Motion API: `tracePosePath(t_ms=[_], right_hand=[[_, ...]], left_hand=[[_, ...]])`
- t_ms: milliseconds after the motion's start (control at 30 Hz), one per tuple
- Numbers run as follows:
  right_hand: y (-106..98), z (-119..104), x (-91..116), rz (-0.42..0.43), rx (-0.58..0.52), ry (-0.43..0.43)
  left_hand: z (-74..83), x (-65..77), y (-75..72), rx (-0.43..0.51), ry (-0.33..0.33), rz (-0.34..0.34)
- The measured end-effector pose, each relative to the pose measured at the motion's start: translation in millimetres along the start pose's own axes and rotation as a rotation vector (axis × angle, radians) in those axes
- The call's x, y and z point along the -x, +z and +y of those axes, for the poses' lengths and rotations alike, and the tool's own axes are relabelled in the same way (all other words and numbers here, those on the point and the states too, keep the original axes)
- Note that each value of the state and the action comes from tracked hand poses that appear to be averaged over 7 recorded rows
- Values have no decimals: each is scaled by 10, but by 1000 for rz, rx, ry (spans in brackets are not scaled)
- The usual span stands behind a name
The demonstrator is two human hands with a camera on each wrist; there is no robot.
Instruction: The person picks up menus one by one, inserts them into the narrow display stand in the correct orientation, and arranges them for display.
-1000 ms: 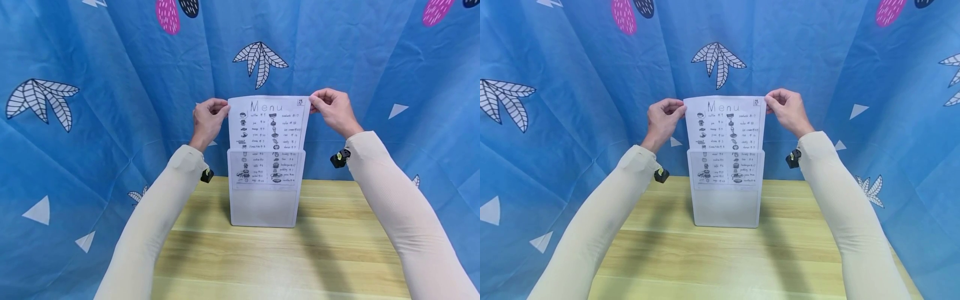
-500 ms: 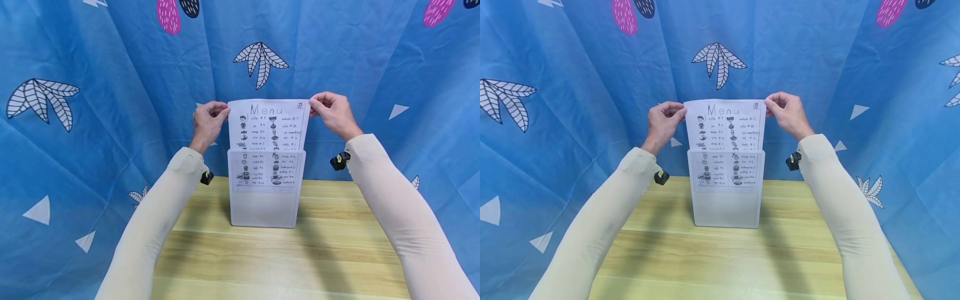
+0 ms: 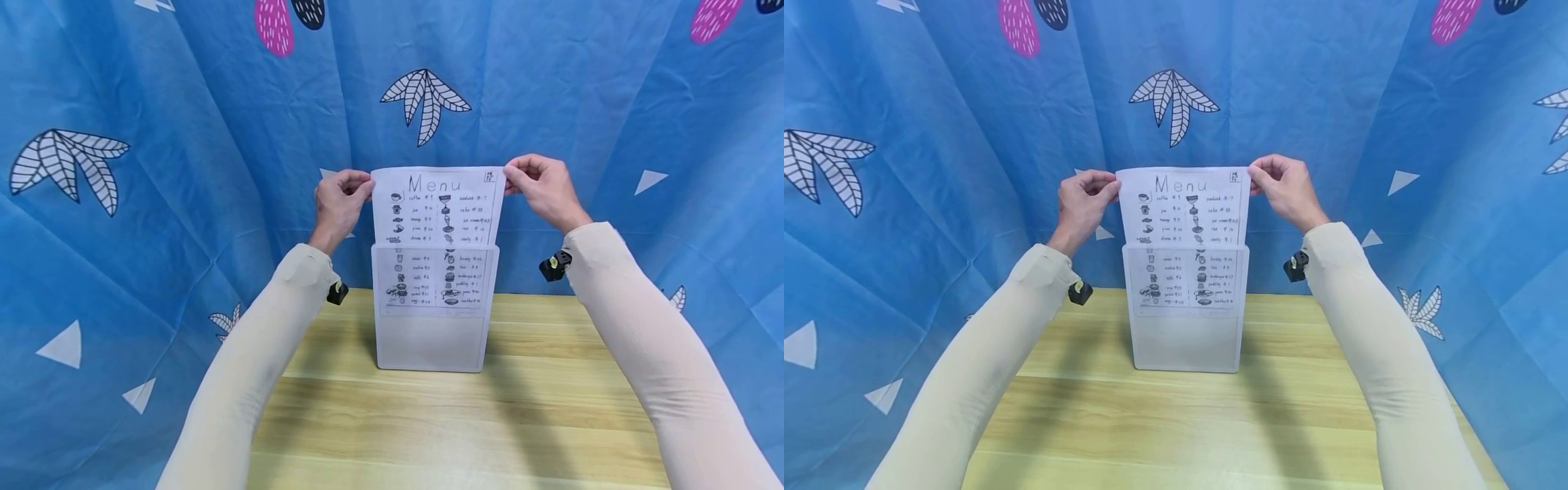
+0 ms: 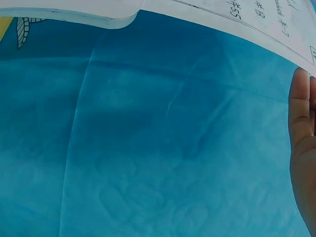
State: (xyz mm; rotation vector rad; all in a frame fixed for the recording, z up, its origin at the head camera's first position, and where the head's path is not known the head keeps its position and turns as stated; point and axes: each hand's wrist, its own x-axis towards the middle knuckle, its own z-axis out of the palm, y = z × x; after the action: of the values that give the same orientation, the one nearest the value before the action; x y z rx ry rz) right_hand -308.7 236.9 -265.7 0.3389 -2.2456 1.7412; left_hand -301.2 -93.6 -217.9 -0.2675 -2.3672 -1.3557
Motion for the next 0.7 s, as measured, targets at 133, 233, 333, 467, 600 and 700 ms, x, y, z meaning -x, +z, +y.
tracePosePath(t_ms=[133, 233, 333, 467, 600, 700], right_hand=[[15, 19, 8, 0, 9, -8], [26, 35, 12, -3, 9, -14], [35, 46, 17, -6, 5, -17], [42, 52, 23, -6, 0, -20], [48, 53, 31, -4, -4, -18], [52, 66, 33, -6, -7, -16]], left_hand=[[-20, 15, -2, -7, -3, 0], [-37, 28, -4, -5, -6, 0], [-51, 38, -5, -1, -8, 1], [-58, 47, -6, 0, -9, 2], [-64, 51, -7, 0, -7, 5], [-71, 51, -3, -1, -5, 3]])
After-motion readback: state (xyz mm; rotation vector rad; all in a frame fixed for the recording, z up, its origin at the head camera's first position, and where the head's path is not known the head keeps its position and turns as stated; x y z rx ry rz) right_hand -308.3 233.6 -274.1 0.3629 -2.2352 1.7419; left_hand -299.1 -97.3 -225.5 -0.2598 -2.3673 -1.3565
